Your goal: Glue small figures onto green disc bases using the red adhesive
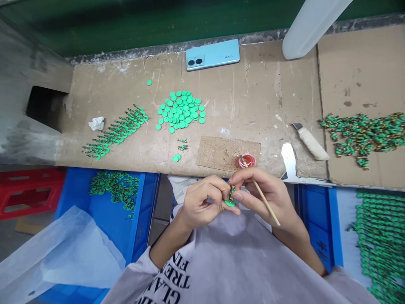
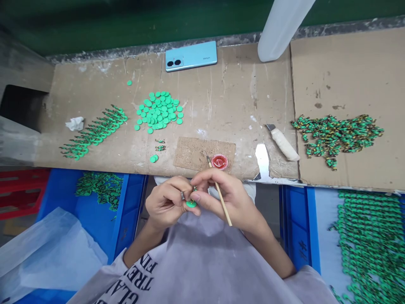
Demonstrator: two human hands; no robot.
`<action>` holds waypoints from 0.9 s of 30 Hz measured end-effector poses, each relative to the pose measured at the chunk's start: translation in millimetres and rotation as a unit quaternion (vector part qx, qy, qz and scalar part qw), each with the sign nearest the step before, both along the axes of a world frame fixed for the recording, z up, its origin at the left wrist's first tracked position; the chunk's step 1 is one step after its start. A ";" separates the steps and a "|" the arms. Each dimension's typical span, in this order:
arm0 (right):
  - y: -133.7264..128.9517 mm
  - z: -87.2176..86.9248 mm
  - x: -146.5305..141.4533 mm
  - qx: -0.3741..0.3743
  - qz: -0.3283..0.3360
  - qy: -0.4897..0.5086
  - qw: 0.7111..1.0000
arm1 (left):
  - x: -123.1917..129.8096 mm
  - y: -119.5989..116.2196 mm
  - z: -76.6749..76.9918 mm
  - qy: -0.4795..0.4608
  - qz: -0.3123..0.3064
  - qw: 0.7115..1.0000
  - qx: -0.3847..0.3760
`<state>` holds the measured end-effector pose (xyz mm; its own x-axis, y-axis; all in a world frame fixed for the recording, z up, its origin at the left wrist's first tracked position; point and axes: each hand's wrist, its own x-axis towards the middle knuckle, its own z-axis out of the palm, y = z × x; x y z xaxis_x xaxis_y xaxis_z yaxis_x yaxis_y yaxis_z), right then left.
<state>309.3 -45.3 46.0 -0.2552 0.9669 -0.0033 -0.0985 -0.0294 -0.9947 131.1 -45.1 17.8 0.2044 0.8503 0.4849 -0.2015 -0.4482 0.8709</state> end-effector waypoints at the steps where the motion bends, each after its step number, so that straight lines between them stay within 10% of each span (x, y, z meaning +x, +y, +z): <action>1: 0.1 0.1 0.4 0.000 -0.001 -0.003 1.000 | 0.5 0.2 0.1 0.000 0.002 1.000 -0.004; 27: 1.1 -0.8 1.3 0.004 -0.005 0.010 1.000 | 1.6 -0.7 -1.5 -0.013 0.013 1.000 -0.025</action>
